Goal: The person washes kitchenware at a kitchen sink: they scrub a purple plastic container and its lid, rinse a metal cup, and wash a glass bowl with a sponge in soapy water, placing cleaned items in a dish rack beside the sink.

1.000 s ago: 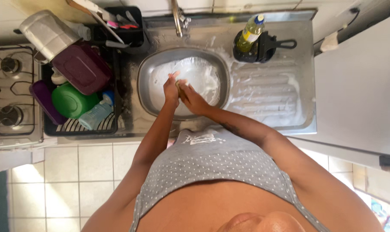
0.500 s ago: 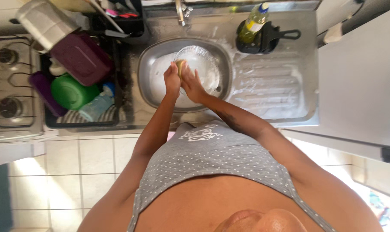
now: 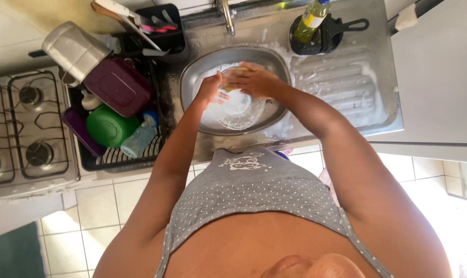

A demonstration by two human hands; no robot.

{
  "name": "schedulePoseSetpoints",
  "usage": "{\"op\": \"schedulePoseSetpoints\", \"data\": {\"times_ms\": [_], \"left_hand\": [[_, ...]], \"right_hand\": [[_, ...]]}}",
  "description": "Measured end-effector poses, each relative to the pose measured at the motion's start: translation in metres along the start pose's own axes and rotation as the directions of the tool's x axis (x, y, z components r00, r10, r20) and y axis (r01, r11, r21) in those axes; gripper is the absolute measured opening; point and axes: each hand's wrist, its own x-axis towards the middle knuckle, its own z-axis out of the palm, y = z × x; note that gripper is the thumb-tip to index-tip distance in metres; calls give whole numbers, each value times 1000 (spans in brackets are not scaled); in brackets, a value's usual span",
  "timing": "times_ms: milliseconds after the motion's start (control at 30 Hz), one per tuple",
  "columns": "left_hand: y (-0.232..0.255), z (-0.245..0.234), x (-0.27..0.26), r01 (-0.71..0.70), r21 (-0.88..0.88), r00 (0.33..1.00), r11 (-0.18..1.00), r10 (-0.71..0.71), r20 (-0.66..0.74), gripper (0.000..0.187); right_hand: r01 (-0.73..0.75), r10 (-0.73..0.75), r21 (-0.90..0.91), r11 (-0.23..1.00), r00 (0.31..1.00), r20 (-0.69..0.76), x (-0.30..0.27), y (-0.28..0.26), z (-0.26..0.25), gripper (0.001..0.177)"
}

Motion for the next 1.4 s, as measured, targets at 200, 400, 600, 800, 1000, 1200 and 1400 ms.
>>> {"op": "schedulePoseSetpoints", "data": {"times_ms": [200,400,600,800,1000,1200,1400], "left_hand": [[-6,-27,4,-139,-262,990,955,135,-35,63],[-46,-24,35,-172,-435,968,884,68,-243,61],[-74,6,51,-364,-340,896,867,227,-380,64],[-61,28,26,-193,-348,890,917,15,-456,59],[-52,24,33,-413,-295,859,862,261,-441,58],[-27,7,44,-253,-565,939,786,57,-340,52],[-37,30,44,-427,-425,886,799,274,-374,60]], "right_hand": [[-167,166,29,986,986,26,-5,-17,-5,64],[-293,355,798,527,929,107,-5,-112,19,63],[-301,422,723,621,907,15,47,-97,44,58],[-393,476,717,576,874,97,56,-85,77,66],[-398,533,688,607,846,19,67,-94,116,58],[-295,494,826,481,869,23,49,-119,84,61],[-279,539,799,532,840,-65,35,-112,33,58]]}}
